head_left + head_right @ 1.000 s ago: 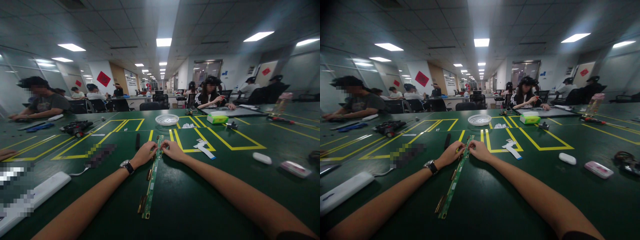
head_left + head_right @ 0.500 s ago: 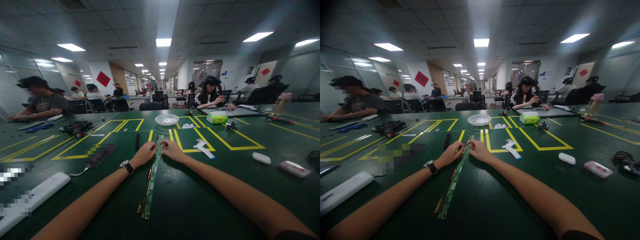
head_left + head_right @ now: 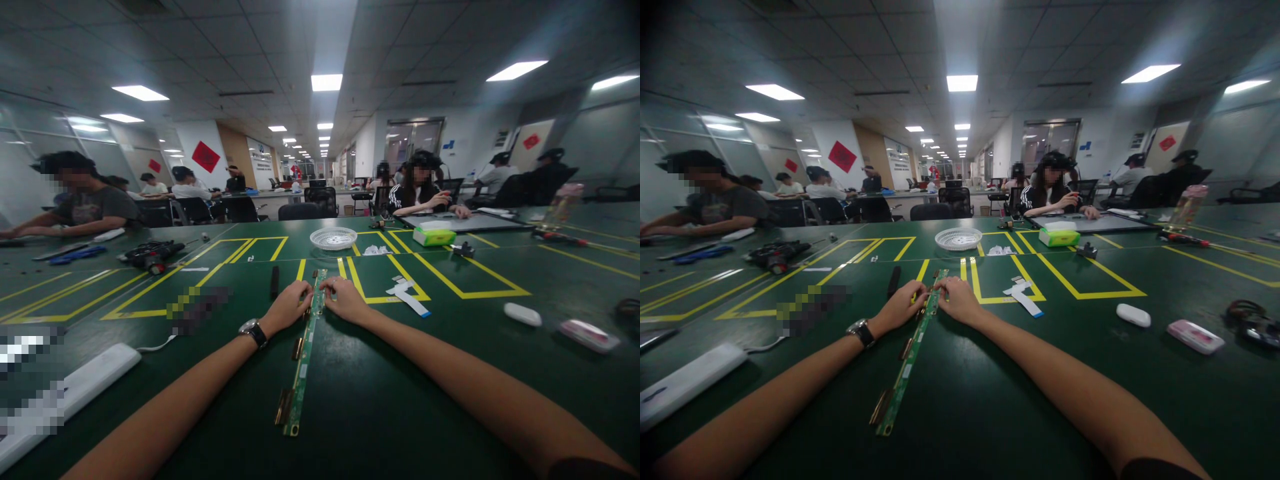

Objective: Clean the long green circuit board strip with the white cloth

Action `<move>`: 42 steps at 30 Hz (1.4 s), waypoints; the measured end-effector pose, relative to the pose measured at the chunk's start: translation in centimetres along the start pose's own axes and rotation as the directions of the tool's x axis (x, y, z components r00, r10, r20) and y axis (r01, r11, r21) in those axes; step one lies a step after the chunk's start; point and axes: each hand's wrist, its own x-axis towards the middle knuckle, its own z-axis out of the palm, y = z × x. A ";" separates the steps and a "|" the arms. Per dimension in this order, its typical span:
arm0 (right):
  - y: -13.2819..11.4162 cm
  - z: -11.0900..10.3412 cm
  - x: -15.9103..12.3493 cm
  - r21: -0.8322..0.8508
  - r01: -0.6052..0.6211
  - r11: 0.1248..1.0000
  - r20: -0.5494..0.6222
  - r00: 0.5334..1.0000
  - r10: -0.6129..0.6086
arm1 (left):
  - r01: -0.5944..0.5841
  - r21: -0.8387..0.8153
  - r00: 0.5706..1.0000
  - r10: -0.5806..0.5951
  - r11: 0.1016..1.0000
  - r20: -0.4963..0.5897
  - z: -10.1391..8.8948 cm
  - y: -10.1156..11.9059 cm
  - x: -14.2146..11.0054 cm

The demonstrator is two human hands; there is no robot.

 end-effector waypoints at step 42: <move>0.3 0.1 0.0 -0.030 -0.127 0.991 -0.043 0.991 0.126 | 0.128 -0.203 0.991 -0.117 0.971 0.068 -0.7 0.0 0.3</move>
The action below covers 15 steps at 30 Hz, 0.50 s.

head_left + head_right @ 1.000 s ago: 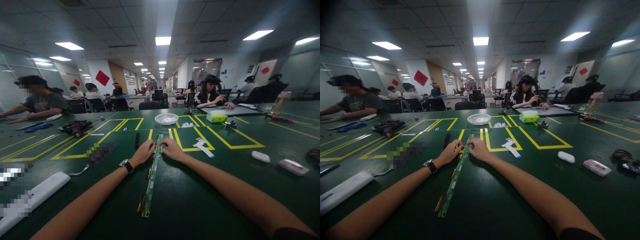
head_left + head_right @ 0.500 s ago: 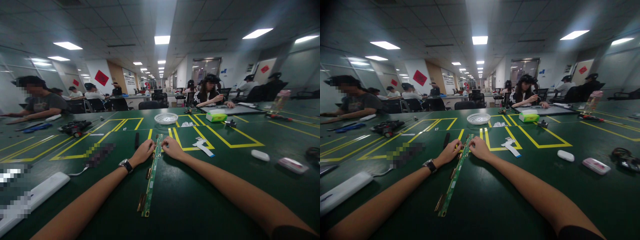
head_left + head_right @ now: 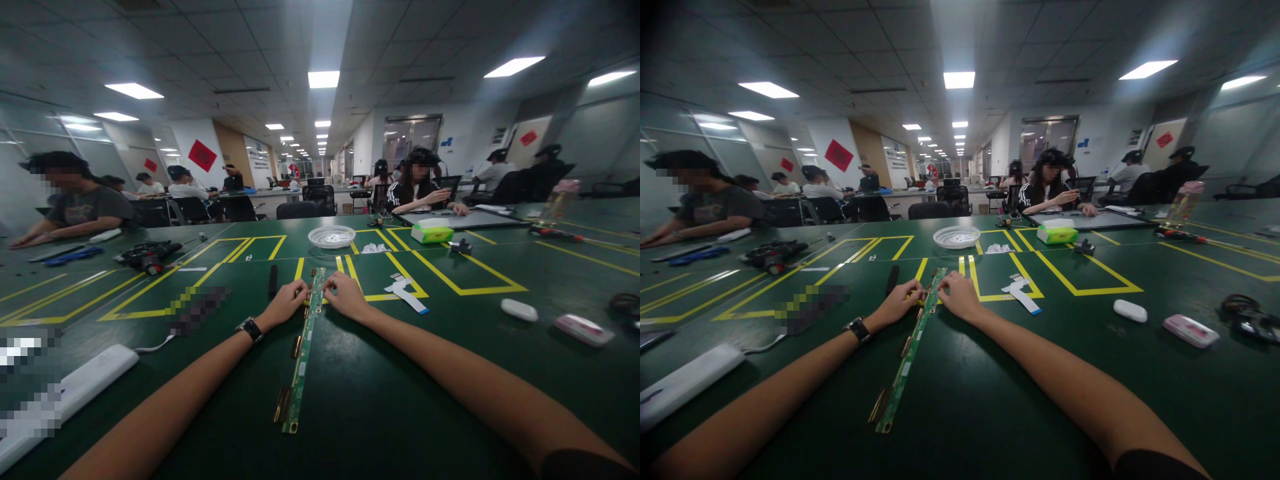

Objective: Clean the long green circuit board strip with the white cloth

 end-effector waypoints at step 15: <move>-0.6 -0.4 0.0 -0.018 0.030 0.999 0.059 0.998 -0.028 | -0.098 0.103 0.992 0.106 0.990 -0.070 -0.2 0.4 -0.3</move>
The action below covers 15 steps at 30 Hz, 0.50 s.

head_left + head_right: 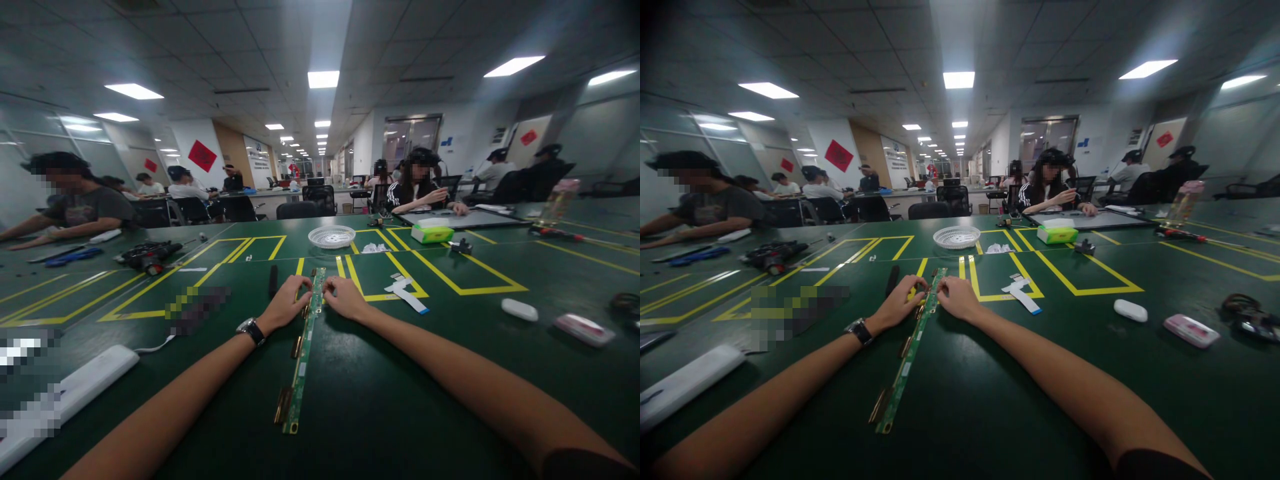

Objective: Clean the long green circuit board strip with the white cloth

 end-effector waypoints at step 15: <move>0.1 0.1 -0.1 -0.023 -0.013 1.000 0.015 1.000 0.013 | -0.086 0.117 0.995 0.091 0.989 -0.040 0.4 0.1 -0.3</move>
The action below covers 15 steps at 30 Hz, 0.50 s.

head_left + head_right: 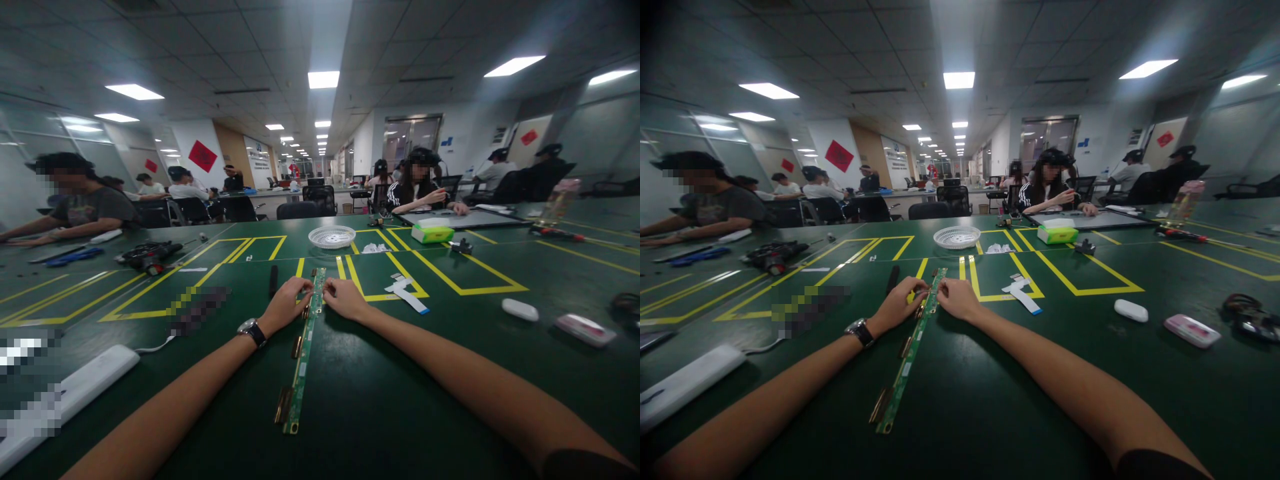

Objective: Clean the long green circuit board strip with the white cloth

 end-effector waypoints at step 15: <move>0.0 0.1 0.1 0.014 -0.060 0.998 -0.003 0.998 0.060 | 0.023 0.087 0.999 -0.019 0.996 -0.046 0.0 -0.1 0.0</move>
